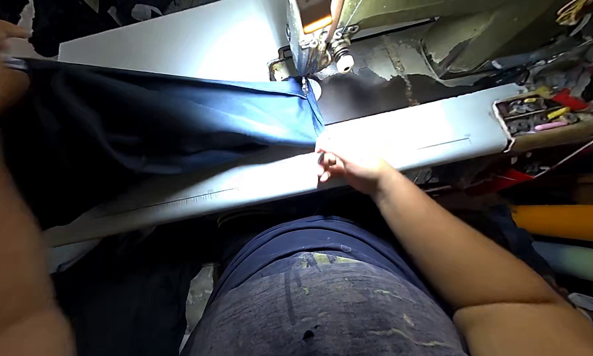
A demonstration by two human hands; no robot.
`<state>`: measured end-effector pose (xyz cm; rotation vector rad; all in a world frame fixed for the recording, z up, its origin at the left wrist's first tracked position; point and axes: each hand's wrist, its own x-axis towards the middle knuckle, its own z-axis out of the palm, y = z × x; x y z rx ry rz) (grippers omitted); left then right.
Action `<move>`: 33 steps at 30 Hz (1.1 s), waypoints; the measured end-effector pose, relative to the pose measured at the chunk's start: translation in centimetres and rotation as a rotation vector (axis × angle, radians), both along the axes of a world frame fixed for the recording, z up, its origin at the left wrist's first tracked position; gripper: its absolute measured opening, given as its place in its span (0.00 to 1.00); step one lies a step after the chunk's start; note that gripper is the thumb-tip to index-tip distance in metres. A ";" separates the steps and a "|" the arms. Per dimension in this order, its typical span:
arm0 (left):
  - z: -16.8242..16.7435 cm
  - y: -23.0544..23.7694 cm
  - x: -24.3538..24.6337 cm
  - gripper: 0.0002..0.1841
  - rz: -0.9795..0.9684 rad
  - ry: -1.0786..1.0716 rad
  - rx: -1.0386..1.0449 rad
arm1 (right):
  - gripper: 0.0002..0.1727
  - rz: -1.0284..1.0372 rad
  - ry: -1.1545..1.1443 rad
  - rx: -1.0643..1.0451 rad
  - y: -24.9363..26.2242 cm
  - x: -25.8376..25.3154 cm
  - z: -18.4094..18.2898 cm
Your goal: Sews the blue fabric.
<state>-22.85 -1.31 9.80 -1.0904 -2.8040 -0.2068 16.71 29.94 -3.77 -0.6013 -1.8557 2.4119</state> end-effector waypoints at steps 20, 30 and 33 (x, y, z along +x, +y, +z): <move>-15.5 20.8 23.3 0.17 -0.636 -0.244 0.210 | 0.11 -0.088 0.003 0.019 0.4 1.1 -0.4; -16.5 19.9 24.4 0.21 -0.681 -0.289 0.238 | 0.18 -0.092 -0.160 1.016 4.7 -2.6 0.3; -16.9 19.7 24.3 0.21 -0.744 -0.248 0.246 | 0.17 -0.040 -0.144 1.088 3.7 -3.2 0.3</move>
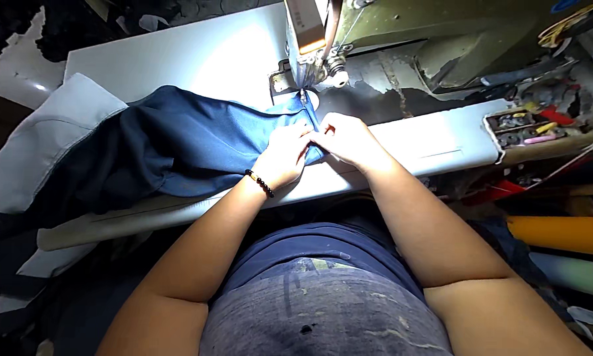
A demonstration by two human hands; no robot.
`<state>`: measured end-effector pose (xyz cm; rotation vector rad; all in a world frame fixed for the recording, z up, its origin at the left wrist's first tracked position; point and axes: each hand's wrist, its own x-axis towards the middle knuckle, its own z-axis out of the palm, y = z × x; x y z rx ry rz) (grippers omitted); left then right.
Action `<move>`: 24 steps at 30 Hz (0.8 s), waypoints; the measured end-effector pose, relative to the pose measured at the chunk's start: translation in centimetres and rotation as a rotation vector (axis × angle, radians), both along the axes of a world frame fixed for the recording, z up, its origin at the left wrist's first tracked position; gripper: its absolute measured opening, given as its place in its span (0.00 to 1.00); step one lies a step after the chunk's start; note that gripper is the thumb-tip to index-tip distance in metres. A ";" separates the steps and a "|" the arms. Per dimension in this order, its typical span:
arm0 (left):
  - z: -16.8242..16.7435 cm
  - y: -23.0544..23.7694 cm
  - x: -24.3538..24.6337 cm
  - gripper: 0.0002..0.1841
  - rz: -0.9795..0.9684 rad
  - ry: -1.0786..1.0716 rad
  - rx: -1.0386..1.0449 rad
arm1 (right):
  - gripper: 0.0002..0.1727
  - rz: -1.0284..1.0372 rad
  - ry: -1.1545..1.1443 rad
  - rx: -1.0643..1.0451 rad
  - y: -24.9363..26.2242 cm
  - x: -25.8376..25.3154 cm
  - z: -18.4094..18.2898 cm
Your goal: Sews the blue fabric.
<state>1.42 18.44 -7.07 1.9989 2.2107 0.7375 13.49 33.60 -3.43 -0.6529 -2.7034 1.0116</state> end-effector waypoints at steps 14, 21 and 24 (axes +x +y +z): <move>0.7 2.3 -0.1 0.11 -0.004 0.243 0.104 | 0.04 -0.094 0.096 0.189 -2.3 0.1 0.9; 0.4 -1.1 0.2 0.24 -0.009 -0.113 -0.049 | 0.09 -0.037 0.246 0.200 -3.4 0.6 -2.9; 0.2 -0.9 0.1 0.23 -0.011 -0.152 -0.008 | 0.09 -0.031 0.241 0.198 -3.3 0.6 -2.7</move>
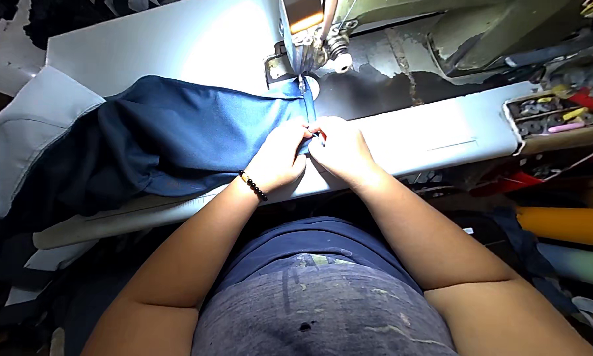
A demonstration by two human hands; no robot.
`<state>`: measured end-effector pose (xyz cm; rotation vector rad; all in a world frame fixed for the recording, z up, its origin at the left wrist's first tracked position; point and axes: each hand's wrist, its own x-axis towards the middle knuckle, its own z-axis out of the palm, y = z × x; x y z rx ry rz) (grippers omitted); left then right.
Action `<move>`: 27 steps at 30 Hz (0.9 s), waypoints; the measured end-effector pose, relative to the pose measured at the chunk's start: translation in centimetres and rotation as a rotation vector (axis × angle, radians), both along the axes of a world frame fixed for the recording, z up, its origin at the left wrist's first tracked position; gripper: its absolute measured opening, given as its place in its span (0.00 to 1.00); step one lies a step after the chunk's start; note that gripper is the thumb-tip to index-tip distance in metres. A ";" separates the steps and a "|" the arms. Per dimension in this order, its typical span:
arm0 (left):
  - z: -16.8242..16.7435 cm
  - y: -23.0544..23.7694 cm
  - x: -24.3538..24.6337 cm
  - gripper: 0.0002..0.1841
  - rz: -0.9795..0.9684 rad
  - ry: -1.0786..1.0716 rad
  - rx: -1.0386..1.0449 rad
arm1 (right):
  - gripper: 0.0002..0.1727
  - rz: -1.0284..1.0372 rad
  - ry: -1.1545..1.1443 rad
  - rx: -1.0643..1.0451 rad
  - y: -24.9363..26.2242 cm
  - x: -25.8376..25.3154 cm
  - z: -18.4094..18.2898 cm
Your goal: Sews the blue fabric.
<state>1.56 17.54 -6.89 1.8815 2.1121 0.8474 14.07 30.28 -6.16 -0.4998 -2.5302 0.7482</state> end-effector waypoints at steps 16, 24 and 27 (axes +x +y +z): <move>0.2 2.2 -1.2 0.22 0.052 0.053 -0.032 | 0.10 0.019 -0.219 -0.023 1.7 -2.0 1.7; 1.0 4.6 -3.3 0.18 0.188 0.142 -0.066 | 0.15 -0.083 -0.159 -0.065 3.5 -4.5 1.2; 1.9 4.8 -3.3 0.18 0.227 0.236 -0.025 | 0.19 -0.144 0.045 -0.150 4.1 -4.1 0.1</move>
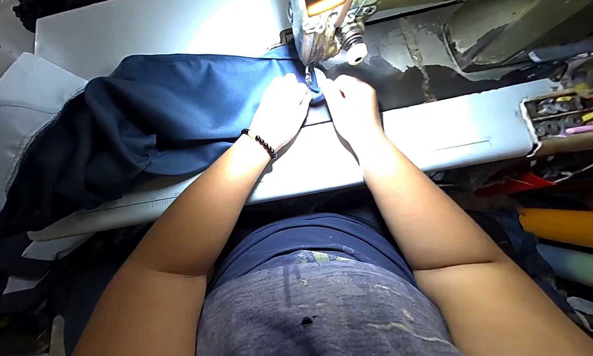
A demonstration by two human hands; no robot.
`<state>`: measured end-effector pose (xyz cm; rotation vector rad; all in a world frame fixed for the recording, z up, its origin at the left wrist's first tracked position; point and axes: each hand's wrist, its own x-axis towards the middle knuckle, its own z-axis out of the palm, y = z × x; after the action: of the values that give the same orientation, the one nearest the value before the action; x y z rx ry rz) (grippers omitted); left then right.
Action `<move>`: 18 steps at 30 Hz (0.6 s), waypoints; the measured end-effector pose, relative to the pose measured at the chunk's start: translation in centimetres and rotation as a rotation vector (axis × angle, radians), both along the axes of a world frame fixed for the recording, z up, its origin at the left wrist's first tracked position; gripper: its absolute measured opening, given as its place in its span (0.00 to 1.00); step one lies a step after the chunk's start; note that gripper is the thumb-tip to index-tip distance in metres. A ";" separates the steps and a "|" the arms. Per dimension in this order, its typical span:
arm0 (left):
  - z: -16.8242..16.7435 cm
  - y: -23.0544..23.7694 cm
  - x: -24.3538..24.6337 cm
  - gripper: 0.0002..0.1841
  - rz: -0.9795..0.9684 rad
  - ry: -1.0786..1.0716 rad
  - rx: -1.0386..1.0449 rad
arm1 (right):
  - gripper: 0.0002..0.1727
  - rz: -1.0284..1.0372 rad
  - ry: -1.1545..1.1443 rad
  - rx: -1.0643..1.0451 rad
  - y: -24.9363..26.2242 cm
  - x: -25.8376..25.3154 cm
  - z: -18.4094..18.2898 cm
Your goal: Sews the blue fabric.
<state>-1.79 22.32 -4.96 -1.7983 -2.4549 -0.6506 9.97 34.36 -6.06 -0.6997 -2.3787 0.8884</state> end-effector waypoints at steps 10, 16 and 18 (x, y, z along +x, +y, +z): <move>4.8 -11.5 1.3 0.17 0.227 0.082 -0.256 | 0.12 0.210 0.015 -0.010 1.4 -0.6 -0.4; 1.2 -15.5 -2.3 0.20 0.313 0.075 -0.214 | 0.08 0.262 0.100 -0.136 1.8 -0.8 -0.2; 2.8 -15.4 -2.2 0.15 0.253 0.136 -0.081 | 0.05 0.313 0.146 -0.393 1.9 -0.6 0.4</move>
<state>-3.97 6.91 -2.14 -1.4641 -2.5863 -0.4026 9.38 36.27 -5.62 -0.3856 -2.2375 1.5121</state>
